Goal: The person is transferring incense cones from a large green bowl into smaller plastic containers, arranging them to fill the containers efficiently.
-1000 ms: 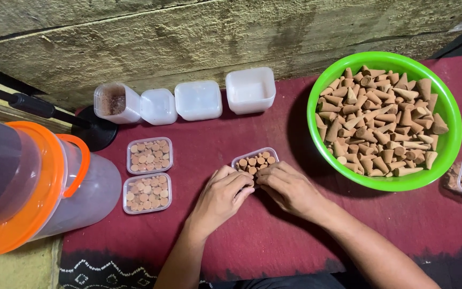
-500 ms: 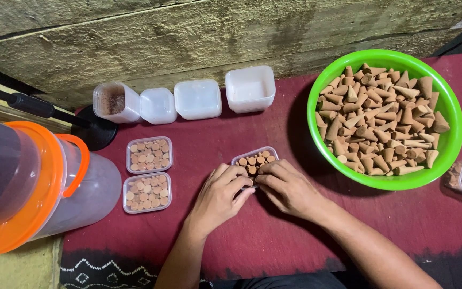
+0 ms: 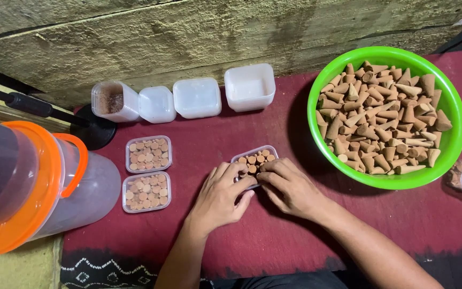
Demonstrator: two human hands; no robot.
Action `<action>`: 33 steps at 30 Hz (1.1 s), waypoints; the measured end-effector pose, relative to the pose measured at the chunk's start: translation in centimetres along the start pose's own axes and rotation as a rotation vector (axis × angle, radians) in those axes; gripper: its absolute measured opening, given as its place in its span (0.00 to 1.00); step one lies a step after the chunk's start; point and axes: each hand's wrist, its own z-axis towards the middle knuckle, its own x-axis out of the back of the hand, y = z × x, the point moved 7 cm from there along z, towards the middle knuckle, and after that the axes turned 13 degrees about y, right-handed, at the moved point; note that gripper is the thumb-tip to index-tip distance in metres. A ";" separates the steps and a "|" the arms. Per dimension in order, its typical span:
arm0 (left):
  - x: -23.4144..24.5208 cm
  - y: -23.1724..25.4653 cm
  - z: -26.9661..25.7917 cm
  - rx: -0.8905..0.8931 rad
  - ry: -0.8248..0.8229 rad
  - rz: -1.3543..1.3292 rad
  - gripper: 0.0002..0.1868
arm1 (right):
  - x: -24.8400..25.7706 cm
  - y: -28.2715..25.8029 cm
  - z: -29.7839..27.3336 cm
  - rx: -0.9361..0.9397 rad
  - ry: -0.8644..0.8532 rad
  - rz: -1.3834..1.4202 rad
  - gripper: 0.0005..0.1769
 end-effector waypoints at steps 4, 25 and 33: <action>-0.8 -0.2 -0.6 -0.026 0.003 0.060 0.10 | 0.0 0.1 0.0 0.004 -0.005 -0.005 0.09; -0.2 -0.4 -0.4 0.013 -0.023 0.014 0.09 | 0.3 0.9 -0.7 -0.030 0.013 0.009 0.11; 0.2 0.6 0.6 0.015 -0.024 -0.007 0.18 | 1.2 1.7 -1.4 0.025 -0.023 -0.161 0.07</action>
